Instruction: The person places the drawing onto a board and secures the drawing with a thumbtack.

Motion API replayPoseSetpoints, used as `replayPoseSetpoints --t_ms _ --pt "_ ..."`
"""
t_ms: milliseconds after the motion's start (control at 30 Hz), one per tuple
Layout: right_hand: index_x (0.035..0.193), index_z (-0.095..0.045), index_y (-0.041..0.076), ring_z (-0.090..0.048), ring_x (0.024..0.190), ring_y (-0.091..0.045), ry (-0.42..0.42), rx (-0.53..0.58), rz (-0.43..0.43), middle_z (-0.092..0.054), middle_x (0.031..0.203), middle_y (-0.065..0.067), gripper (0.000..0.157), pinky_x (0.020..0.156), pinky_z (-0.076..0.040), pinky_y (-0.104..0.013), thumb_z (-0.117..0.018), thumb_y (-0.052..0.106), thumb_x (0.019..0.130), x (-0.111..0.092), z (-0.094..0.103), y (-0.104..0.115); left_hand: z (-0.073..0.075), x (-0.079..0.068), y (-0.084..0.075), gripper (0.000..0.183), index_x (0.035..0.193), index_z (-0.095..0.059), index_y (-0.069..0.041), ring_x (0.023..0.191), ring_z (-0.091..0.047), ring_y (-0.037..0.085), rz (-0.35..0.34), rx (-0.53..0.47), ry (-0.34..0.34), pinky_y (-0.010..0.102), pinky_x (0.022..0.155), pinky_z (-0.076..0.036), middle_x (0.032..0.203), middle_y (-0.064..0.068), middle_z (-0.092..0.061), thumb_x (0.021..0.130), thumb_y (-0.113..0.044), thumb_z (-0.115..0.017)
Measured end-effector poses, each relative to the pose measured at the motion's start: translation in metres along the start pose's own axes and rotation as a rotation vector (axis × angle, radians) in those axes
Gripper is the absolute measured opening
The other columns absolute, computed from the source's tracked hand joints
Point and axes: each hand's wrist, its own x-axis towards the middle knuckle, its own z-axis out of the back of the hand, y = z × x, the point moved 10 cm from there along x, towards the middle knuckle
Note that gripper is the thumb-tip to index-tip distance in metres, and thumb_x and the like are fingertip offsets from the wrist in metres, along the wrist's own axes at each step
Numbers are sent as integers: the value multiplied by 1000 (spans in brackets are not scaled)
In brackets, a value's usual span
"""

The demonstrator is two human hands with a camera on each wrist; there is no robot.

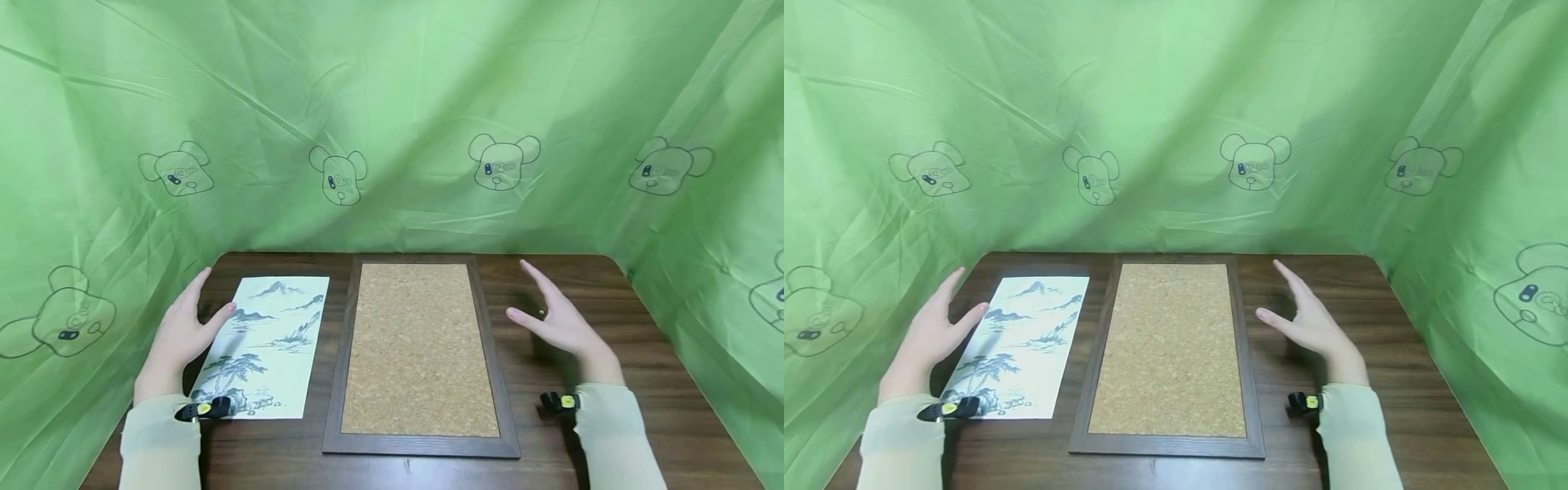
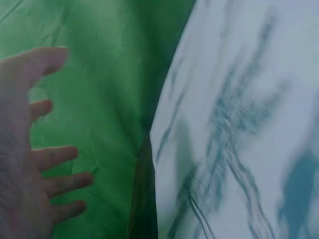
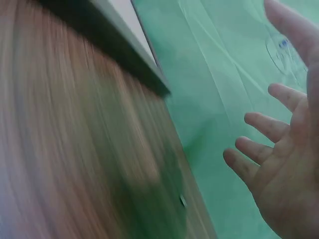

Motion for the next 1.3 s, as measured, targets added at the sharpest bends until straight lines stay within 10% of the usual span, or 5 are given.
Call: replayPoseSetpoints --t_ms 700,1300 --pt "175 -30 21 -22 164 -46 235 77 4 -24 181 -9 102 126 -24 -72 -89 42 94 14 -74 -8 -54 0 24 141 174 -7 -1 145 -21 72 119 31 358 84 107 -28 164 44 -29 81 -64 -92" --pt "175 -29 22 -16 166 -44 252 108 -26 -20 182 -9 111 126 -19 -74 -94 43 88 16 -78 -18 -64 10 26 124 164 -29 13 148 -24 66 121 44 302 81 116 -26 159 45 -33 85 -60 -90"
